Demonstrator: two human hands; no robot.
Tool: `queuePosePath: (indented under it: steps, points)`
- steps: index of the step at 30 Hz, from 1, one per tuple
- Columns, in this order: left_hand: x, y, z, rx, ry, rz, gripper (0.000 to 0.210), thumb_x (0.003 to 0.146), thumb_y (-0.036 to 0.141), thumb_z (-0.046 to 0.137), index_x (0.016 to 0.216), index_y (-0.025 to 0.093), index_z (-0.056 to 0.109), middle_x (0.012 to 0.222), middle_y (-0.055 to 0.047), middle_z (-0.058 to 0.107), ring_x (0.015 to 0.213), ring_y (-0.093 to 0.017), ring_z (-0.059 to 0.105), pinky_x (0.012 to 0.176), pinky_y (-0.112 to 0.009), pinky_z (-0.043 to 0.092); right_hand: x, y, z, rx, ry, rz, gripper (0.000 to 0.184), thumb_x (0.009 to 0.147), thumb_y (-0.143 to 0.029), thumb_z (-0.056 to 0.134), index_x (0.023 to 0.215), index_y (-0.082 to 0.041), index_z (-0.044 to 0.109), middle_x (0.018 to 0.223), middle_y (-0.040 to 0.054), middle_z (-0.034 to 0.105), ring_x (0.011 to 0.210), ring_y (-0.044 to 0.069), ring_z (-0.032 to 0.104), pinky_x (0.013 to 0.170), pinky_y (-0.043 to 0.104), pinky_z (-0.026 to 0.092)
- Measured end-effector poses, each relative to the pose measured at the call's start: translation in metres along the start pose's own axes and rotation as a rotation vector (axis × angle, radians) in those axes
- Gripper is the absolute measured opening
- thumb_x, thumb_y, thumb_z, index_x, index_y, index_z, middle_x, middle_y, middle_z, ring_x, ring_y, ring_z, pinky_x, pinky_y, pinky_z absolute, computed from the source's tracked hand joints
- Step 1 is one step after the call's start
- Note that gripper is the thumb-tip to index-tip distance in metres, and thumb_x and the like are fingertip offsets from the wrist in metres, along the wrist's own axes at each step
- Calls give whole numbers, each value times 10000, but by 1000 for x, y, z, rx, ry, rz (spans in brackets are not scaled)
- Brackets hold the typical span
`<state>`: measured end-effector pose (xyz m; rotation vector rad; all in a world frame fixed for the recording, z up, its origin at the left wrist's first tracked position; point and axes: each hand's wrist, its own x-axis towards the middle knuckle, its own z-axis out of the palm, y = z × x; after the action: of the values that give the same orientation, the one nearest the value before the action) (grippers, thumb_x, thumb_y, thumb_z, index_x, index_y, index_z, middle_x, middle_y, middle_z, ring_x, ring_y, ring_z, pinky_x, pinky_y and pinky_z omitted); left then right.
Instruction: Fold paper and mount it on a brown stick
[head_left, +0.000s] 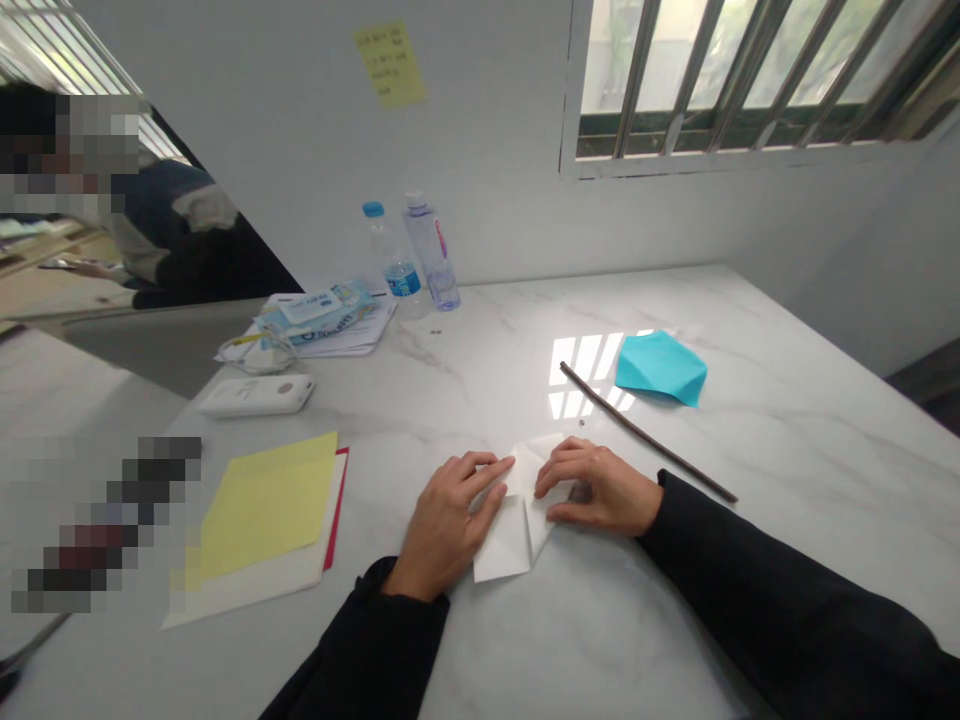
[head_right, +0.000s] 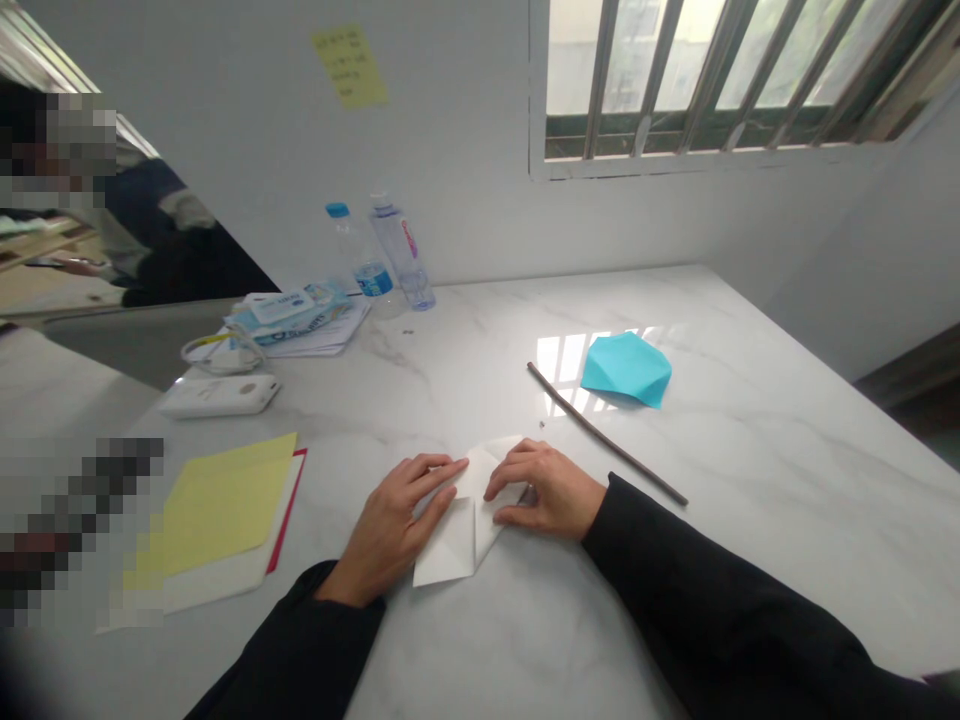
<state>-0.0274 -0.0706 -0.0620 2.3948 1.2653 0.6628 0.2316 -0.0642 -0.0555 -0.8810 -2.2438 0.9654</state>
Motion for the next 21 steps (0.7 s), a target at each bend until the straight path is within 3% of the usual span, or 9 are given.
queuePosePath:
  steps: [7, 11, 16, 19, 21]
  points:
    - [-2, -2, 0, 76, -57, 61, 461, 914, 385, 717, 1359, 293, 641, 1245, -71, 658, 1087, -275, 607, 959, -461, 499, -1, 1, -2, 14, -20, -32, 145, 857, -220, 784, 1000, -243, 776, 973, 17, 788, 942, 203, 650, 984, 410, 471]
    - [-6, -3, -1, 94, -71, 72, 531, 894, 363, 745, 1401, 306, 597, 1259, -70, 646, 1103, -279, 599, 963, -458, 500, -2, 4, -3, -13, -41, -64, 127, 863, -221, 765, 983, -260, 778, 1006, 7, 784, 997, 216, 637, 998, 420, 473]
    - [-15, 4, 3, 94, -4, 32, 567, 899, 314, 733, 1420, 287, 512, 1303, -84, 618, 1158, -290, 586, 1009, -462, 489, -15, -11, 9, -306, 64, -3, 118, 894, -312, 746, 999, -269, 778, 1164, 53, 738, 1152, 304, 567, 1000, 501, 484]
    - [-24, 12, 6, 48, 105, -49, 575, 886, 321, 738, 1382, 254, 455, 1298, -93, 612, 1158, -284, 598, 1004, -437, 508, -28, -37, 32, -475, 197, 92, 258, 903, -415, 731, 1095, -244, 748, 1263, 105, 688, 1140, 344, 556, 977, 558, 505]
    - [-31, 18, 7, 11, 157, -147, 594, 855, 322, 761, 1346, 242, 437, 1234, -81, 621, 1055, -257, 635, 933, -401, 550, -36, -51, 49, -501, 257, 167, 514, 853, -436, 777, 1301, -216, 653, 1357, 142, 623, 1149, 346, 558, 969, 552, 534]
